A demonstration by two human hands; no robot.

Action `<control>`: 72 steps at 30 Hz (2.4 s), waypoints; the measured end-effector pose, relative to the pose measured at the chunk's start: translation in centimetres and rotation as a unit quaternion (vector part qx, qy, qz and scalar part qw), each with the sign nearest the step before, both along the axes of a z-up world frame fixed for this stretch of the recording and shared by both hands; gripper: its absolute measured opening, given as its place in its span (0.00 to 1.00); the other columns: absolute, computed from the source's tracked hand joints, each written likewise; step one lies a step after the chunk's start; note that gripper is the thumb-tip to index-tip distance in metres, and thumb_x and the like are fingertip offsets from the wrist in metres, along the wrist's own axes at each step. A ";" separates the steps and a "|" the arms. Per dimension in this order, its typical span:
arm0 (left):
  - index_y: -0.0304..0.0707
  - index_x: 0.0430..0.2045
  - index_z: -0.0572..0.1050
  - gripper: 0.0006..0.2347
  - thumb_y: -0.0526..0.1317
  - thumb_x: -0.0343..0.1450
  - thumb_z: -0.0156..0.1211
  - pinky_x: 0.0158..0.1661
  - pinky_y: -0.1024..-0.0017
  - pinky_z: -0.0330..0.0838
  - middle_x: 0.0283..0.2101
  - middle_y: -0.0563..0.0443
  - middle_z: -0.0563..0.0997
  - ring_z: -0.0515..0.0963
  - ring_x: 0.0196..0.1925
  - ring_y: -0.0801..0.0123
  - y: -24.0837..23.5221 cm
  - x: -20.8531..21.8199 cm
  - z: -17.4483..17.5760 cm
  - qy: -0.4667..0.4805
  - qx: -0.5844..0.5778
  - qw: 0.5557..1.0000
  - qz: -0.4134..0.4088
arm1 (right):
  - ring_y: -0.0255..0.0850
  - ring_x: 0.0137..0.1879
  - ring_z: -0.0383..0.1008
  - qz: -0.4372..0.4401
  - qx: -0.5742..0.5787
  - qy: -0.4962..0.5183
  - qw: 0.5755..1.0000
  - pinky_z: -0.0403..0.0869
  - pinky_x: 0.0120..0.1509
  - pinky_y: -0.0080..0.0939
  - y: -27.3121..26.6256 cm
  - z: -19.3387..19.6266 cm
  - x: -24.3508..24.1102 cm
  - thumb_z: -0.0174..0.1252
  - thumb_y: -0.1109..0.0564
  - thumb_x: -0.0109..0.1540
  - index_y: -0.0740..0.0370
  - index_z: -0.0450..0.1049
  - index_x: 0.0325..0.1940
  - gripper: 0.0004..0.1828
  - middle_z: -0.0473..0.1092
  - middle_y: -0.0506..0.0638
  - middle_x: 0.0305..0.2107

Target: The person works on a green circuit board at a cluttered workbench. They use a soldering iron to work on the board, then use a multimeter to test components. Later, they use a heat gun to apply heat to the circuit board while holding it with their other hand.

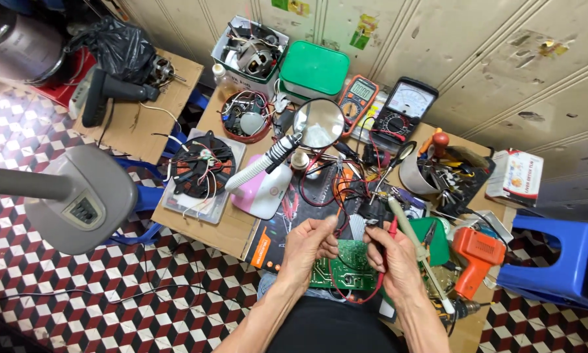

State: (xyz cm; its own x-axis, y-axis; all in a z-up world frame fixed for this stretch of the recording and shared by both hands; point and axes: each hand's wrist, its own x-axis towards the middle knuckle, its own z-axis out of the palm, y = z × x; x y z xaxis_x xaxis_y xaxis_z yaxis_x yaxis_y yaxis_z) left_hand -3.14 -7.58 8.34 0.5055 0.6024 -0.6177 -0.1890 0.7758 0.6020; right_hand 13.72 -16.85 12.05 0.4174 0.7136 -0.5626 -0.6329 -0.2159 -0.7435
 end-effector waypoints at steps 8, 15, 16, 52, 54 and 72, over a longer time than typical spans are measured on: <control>0.30 0.56 0.73 0.22 0.40 0.68 0.68 0.48 0.75 0.78 0.51 0.45 0.80 0.82 0.50 0.72 -0.4 1.1 5.2 0.030 0.307 0.947 -0.087 | 0.29 0.17 0.55 0.001 -0.043 -0.008 0.999 0.52 0.18 0.31 0.9 -1.0 -1.5 0.58 0.59 0.61 0.65 0.74 0.35 0.06 0.65 0.46 0.21; 0.34 0.56 0.75 0.20 0.41 0.70 0.63 0.49 0.78 0.78 0.50 0.52 0.85 0.83 0.50 0.76 0.4 1.4 1.2 -0.024 0.167 0.984 -0.063 | 0.30 0.16 0.54 -0.032 -0.062 -0.015 0.997 0.51 0.18 0.33 1.1 -0.8 -2.0 0.60 0.59 0.59 0.66 0.71 0.33 0.07 0.65 0.47 0.21; 0.34 0.56 0.75 0.20 0.41 0.70 0.63 0.49 0.78 0.78 0.50 0.52 0.85 0.83 0.50 0.76 1.2 1.6 -0.5 -0.026 0.170 0.983 -0.071 | 0.30 0.16 0.54 -0.040 -0.059 -0.015 0.997 0.51 0.18 0.33 0.8 -0.8 -1.8 0.60 0.59 0.59 0.66 0.71 0.33 0.07 0.65 0.47 0.21; 0.47 0.62 0.67 0.19 0.39 0.74 0.51 0.38 0.67 0.80 0.43 0.43 0.82 0.84 0.36 0.64 6.5 5.7 -5.7 0.093 0.255 0.957 -0.099 | 0.30 0.15 0.53 -0.100 -0.112 -0.040 0.988 0.49 0.18 0.34 0.9 0.0 0.7 0.60 0.60 0.58 0.66 0.71 0.31 0.07 0.63 0.45 0.16; 0.33 0.48 0.82 0.16 0.38 0.77 0.45 0.43 0.75 0.79 0.45 0.51 0.81 0.85 0.39 0.70 4.7 3.5 -4.6 0.113 0.274 0.939 -0.175 | 0.29 0.16 0.55 -0.048 -0.130 -0.091 0.986 0.51 0.19 0.33 1.8 0.7 0.6 0.60 0.59 0.59 0.64 0.70 0.30 0.07 0.63 0.43 0.17; 0.32 0.58 0.74 0.20 0.47 0.76 0.49 0.40 0.75 0.79 0.41 0.56 0.85 0.81 0.37 0.76 2.4 3.4 -1.5 0.000 0.090 0.994 -0.067 | 0.29 0.28 0.62 0.069 -0.144 -0.244 0.957 0.61 0.31 0.33 2.7 -1.7 -0.4 0.60 0.59 0.58 0.64 0.81 0.36 0.07 0.70 0.42 0.24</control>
State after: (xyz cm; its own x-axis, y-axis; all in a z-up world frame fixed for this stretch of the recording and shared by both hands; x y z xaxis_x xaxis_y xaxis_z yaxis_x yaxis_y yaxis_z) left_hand 0.23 -5.14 6.83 0.5886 0.6298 -0.5069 -0.0906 0.6744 0.7328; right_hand 13.31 -14.16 10.33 0.5933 0.6258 -0.5063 -0.1773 -0.5119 -0.8405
